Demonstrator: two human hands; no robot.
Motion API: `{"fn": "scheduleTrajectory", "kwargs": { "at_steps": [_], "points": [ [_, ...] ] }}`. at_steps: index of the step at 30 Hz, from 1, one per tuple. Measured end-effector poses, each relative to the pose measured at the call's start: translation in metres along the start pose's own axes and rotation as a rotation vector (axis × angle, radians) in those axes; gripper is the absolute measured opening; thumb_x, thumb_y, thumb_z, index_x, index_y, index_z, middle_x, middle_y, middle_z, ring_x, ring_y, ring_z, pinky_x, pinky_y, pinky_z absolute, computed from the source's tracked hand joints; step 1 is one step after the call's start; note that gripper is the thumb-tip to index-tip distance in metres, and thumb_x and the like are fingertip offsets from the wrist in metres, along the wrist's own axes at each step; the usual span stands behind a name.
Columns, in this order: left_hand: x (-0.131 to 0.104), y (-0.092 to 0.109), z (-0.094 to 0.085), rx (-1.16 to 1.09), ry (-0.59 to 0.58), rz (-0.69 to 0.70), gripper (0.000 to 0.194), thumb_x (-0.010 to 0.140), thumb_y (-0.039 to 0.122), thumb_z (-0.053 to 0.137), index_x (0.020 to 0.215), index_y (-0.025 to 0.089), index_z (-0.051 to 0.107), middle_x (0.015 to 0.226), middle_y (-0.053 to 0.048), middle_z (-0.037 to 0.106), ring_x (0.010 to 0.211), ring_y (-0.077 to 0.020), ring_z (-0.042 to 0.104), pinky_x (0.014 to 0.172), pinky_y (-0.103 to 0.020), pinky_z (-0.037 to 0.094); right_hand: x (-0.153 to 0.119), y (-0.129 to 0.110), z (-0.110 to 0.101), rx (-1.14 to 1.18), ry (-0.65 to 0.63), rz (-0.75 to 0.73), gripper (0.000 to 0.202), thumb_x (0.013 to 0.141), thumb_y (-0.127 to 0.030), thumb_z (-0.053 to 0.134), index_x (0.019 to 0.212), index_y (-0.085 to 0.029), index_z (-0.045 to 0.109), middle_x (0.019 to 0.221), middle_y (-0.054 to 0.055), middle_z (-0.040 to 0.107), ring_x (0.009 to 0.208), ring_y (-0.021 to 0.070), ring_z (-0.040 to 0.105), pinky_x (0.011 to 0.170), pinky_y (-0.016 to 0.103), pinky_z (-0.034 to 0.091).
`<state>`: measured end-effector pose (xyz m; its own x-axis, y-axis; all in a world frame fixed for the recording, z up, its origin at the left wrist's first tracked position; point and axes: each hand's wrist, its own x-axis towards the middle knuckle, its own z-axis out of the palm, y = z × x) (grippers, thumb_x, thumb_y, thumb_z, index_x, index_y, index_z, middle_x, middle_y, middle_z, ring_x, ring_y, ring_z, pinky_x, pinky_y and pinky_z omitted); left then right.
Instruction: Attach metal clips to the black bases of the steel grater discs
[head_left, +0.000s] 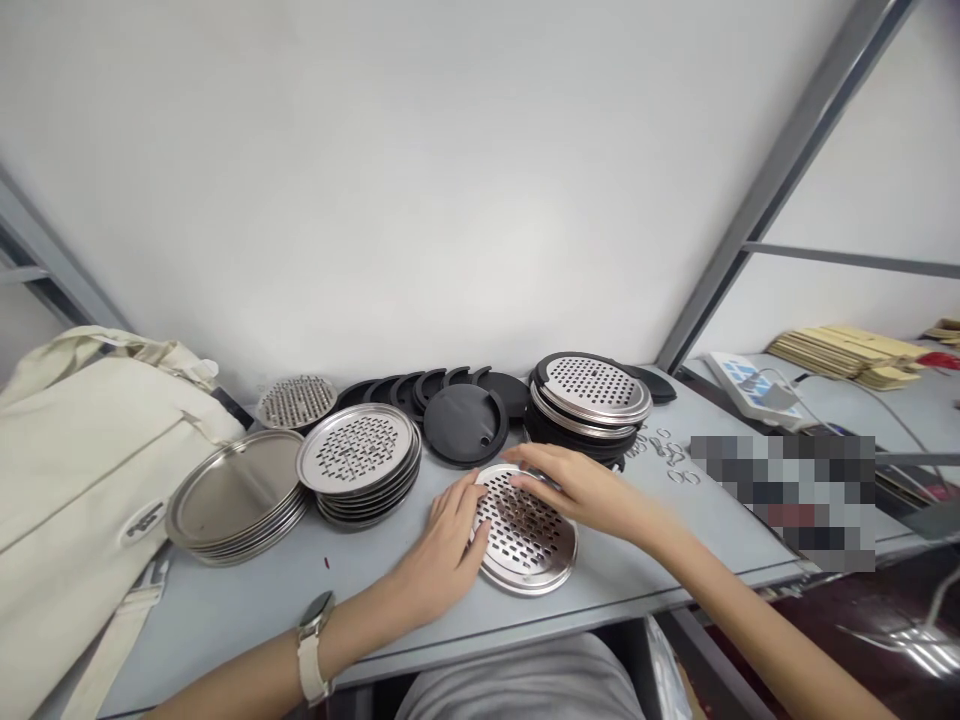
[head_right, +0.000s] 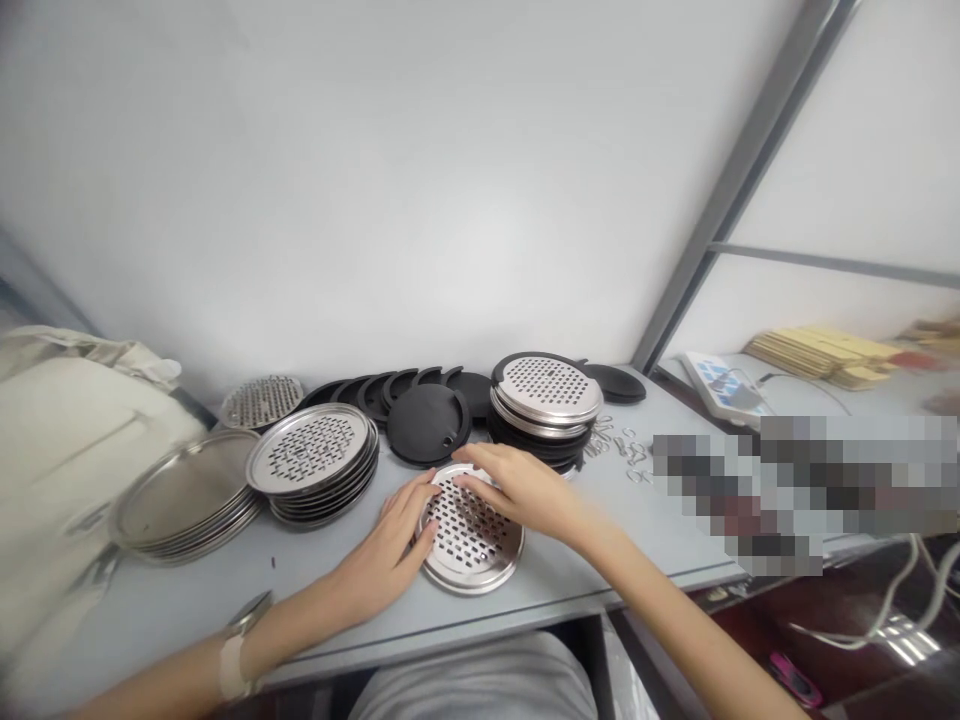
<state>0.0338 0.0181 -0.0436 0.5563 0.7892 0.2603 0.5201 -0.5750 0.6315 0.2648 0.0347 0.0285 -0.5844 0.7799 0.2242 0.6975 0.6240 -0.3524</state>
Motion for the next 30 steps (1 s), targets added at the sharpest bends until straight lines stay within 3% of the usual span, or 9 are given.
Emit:
{"fn": "scheduleTrajectory", "kwargs": {
  "at_steps": [3,6,12,18,24,30],
  "points": [
    [0.0,0.003,-0.001,-0.011,-0.006,-0.02,0.036,0.094,0.029,0.05,0.129,0.023,0.044,0.145,-0.012,0.039,0.139,-0.0288,0.032,0.112,-0.05,0.032,-0.039,0.004,-0.002,0.104,-0.077,0.11,0.065,0.09,-0.056,0.056,0.146,-0.026,0.039,0.14,0.011,0.054,0.126,0.028,0.053,0.103,0.042,0.046],
    [0.0,0.003,0.0,0.005,-0.006,-0.017,0.046,0.087,0.031,0.059,0.13,0.022,0.044,0.145,-0.014,0.038,0.136,-0.0323,0.033,0.11,-0.053,0.033,-0.069,0.014,0.009,0.144,-0.092,0.154,0.089,0.079,-0.062,0.066,0.152,-0.025,0.031,0.153,0.014,0.039,0.138,0.0331,0.04,0.113,0.048,0.036],
    [0.0,0.004,-0.002,0.091,-0.016,0.038,0.051,0.087,0.033,0.06,0.134,0.023,0.043,0.154,-0.013,0.028,0.139,-0.0327,0.029,0.111,-0.052,0.032,-0.088,0.019,0.035,0.232,-0.049,0.142,0.077,0.089,-0.053,0.06,0.153,-0.027,0.027,0.158,0.01,0.03,0.145,0.0295,0.026,0.117,0.047,0.028],
    [0.005,0.006,-0.015,0.117,-0.136,0.176,0.056,0.089,0.031,0.058,0.142,0.023,0.041,0.159,-0.01,0.021,0.143,-0.0328,0.024,0.115,-0.051,0.026,-0.081,0.017,0.04,0.248,-0.075,0.16,0.061,0.093,-0.048,0.056,0.148,-0.026,0.04,0.155,0.009,0.036,0.143,0.0278,0.031,0.117,0.048,0.028],
    [0.007,-0.003,-0.016,0.039,-0.243,0.19,0.069,0.095,0.036,0.054,0.154,0.028,0.02,0.161,-0.006,0.012,0.148,-0.0276,0.013,0.119,-0.047,0.019,-0.08,0.023,0.041,0.317,-0.067,0.158,0.054,0.096,-0.043,0.054,0.145,-0.023,0.045,0.153,0.009,0.039,0.142,0.0262,0.033,0.118,0.046,0.027],
    [0.006,-0.009,-0.01,0.065,-0.283,0.172,0.079,0.097,0.039,0.051,0.156,0.024,0.001,0.162,-0.008,0.001,0.148,-0.0267,0.005,0.12,-0.047,0.015,-0.082,0.028,0.044,0.373,-0.03,0.146,0.043,0.101,-0.034,0.044,0.143,-0.025,0.048,0.15,0.005,0.045,0.141,0.0228,0.036,0.118,0.043,0.028]
  ]
}}
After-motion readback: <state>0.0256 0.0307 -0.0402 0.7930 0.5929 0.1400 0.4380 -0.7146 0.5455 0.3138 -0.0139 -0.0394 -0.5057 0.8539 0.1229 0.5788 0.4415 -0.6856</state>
